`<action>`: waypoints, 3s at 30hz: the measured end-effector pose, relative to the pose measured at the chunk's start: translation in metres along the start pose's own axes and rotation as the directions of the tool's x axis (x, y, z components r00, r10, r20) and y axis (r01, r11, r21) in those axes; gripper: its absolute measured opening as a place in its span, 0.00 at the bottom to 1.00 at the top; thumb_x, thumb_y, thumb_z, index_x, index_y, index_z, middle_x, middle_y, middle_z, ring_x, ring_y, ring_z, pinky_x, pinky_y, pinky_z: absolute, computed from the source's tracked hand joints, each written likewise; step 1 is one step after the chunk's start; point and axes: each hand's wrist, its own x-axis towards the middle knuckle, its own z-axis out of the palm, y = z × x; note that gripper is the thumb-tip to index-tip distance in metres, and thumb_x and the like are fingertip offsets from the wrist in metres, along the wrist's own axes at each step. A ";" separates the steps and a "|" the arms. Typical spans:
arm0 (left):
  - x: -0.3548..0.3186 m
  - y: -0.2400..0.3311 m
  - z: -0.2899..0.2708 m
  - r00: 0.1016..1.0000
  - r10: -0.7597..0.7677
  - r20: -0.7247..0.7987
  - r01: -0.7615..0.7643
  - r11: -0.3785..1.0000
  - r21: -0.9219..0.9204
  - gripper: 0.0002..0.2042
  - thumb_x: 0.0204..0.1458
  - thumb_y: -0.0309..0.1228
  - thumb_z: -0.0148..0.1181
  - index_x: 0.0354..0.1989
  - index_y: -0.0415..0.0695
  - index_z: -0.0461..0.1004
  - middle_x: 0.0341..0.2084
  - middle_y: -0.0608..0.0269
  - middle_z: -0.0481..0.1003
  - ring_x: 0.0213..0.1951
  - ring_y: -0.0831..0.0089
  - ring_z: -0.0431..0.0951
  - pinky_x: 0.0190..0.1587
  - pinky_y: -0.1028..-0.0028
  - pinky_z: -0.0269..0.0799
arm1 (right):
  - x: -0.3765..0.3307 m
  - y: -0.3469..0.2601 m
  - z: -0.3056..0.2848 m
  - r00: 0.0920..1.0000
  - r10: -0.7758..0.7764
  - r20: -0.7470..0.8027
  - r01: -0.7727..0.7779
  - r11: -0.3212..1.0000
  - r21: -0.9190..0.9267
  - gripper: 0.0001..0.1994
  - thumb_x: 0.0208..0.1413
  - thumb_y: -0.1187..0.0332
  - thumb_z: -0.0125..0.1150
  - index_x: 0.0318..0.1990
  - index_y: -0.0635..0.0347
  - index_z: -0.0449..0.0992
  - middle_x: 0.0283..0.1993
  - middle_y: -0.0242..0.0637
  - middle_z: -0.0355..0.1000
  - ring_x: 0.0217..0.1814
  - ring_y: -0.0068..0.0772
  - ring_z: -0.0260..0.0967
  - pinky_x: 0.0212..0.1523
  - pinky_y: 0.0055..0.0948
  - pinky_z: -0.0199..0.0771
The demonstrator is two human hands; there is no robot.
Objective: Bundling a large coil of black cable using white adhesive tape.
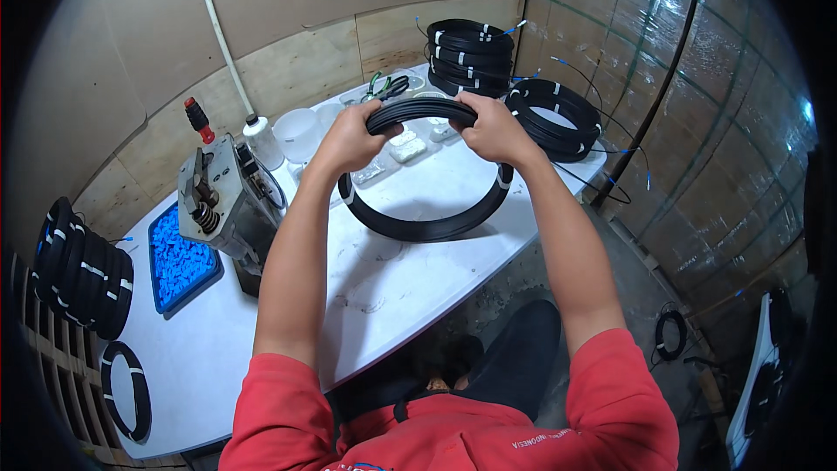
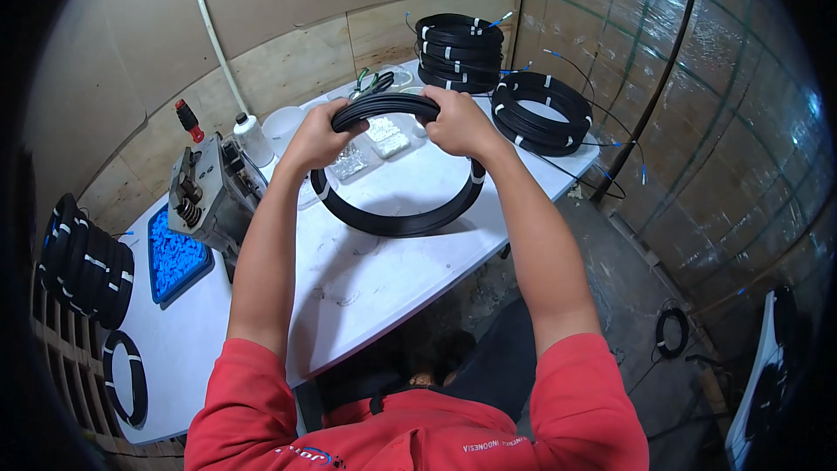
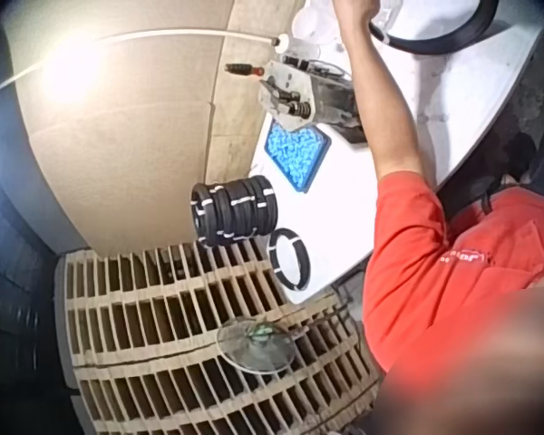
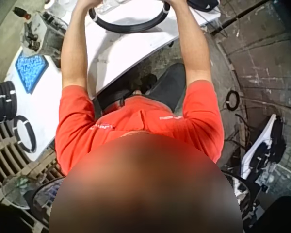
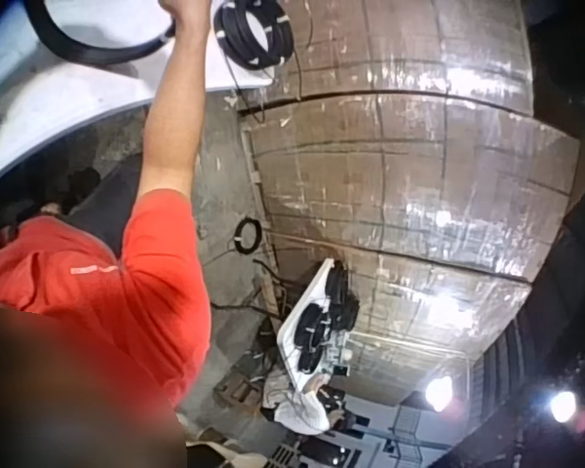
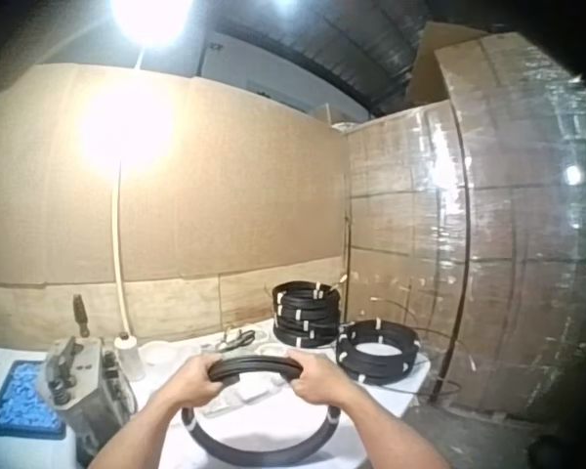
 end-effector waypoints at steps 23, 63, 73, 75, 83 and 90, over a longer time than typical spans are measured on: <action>-0.017 0.029 -0.003 1.000 -0.020 0.016 0.019 0.998 0.063 0.10 0.54 0.31 0.69 0.35 0.37 0.78 0.22 0.51 0.76 0.25 0.62 0.74 0.33 0.63 0.69 | -0.022 -0.010 0.003 0.993 -0.094 -0.066 0.091 0.994 -0.053 0.16 0.50 0.81 0.59 0.47 0.59 0.77 0.30 0.55 0.78 0.31 0.58 0.76 0.36 0.42 0.75; -0.060 0.031 -0.003 0.952 0.307 -0.016 -0.303 0.946 0.118 0.22 0.41 0.15 0.59 0.48 0.39 0.74 0.37 0.46 0.79 0.40 0.43 0.80 0.44 0.57 0.76 | 0.048 0.095 0.017 0.995 0.079 0.067 -0.085 0.991 0.102 0.23 0.62 0.57 0.67 0.62 0.54 0.78 0.34 0.34 0.79 0.35 0.30 0.75 0.43 0.32 0.77; -0.062 0.033 -0.004 0.969 0.246 -0.003 -0.242 0.956 0.165 0.22 0.38 0.13 0.58 0.46 0.39 0.73 0.33 0.48 0.77 0.37 0.44 0.79 0.40 0.56 0.75 | 0.140 0.151 0.093 0.995 0.086 0.057 -0.053 0.902 -0.429 0.21 0.60 0.67 0.61 0.61 0.49 0.78 0.56 0.47 0.71 0.60 0.52 0.70 0.60 0.45 0.72; -0.060 0.035 -0.005 0.972 0.236 -0.002 -0.232 0.957 0.175 0.22 0.38 0.14 0.58 0.46 0.39 0.73 0.34 0.48 0.77 0.37 0.44 0.79 0.40 0.56 0.75 | 0.145 0.156 0.100 0.989 0.051 0.139 0.033 0.837 -0.546 0.19 0.60 0.68 0.62 0.59 0.50 0.80 0.56 0.46 0.71 0.61 0.49 0.68 0.61 0.43 0.71; -0.053 0.036 -0.001 0.976 0.219 0.011 -0.218 0.966 0.141 0.21 0.41 0.14 0.58 0.47 0.42 0.73 0.33 0.48 0.78 0.37 0.44 0.80 0.40 0.55 0.75 | 0.137 0.160 0.090 0.999 -0.039 -0.026 0.026 0.924 -0.381 0.07 0.58 0.67 0.64 0.40 0.57 0.84 0.49 0.46 0.74 0.58 0.49 0.70 0.57 0.44 0.71; -0.049 0.044 0.003 0.980 0.195 0.024 -0.196 0.964 0.179 0.19 0.42 0.15 0.59 0.46 0.42 0.73 0.37 0.49 0.78 0.39 0.44 0.80 0.41 0.55 0.76 | 0.119 0.106 0.049 0.997 0.000 0.073 -0.031 0.903 0.428 0.12 0.70 0.62 0.57 0.49 0.63 0.71 0.42 0.41 0.81 0.40 0.25 0.75 0.44 0.30 0.75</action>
